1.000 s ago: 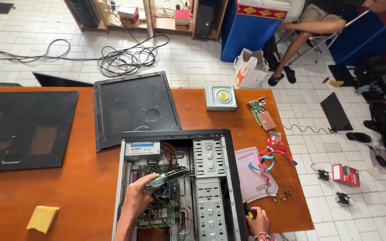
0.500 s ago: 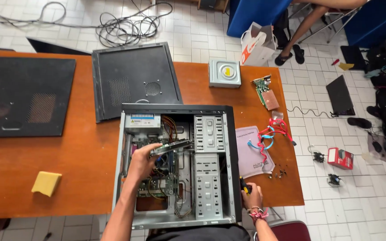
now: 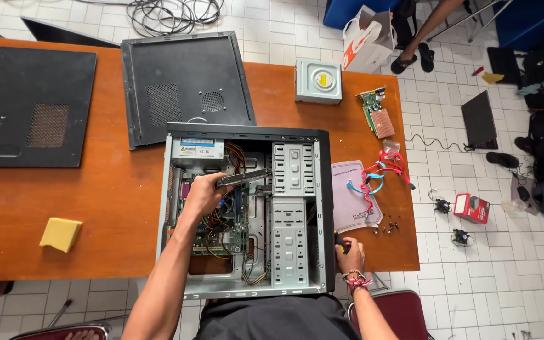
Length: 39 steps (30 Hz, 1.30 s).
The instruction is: Installing a hard drive into a desktop computer case using a screwdriver.
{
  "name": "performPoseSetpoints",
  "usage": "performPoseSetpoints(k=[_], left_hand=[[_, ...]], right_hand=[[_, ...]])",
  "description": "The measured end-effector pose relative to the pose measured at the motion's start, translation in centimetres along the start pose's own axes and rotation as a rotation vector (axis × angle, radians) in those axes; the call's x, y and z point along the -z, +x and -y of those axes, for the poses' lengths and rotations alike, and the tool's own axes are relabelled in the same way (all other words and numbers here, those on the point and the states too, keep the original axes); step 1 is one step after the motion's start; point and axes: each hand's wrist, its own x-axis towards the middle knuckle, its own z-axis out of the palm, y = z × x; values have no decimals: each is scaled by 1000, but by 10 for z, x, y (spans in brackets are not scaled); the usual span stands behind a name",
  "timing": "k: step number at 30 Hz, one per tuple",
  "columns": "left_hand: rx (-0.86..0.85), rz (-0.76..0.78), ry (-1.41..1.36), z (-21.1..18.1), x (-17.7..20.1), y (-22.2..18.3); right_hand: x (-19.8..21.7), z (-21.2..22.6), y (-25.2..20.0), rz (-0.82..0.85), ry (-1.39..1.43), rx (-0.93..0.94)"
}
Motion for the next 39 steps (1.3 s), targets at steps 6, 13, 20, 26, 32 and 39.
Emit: performPoseSetpoints(k=[6,13,20,26,32,39], left_hand=[[-61,-68,169,18,-10,13],[-27,-71,151,28,-16,21],[-188,-106,271,50,-50,44],[-236,-86,241,53,-65,61],[-317,-61,194,43,-72,72],[-651,-141,547,53,-55,97]], right_hand=[[16,36,4,-84,124,-12],[58,157,20,-43,504,11],[88,220,-15,162,366,87],[84,222,-23,170,242,97],[78,213,-14,151,231,131],[32,206,9,-58,239,374]])
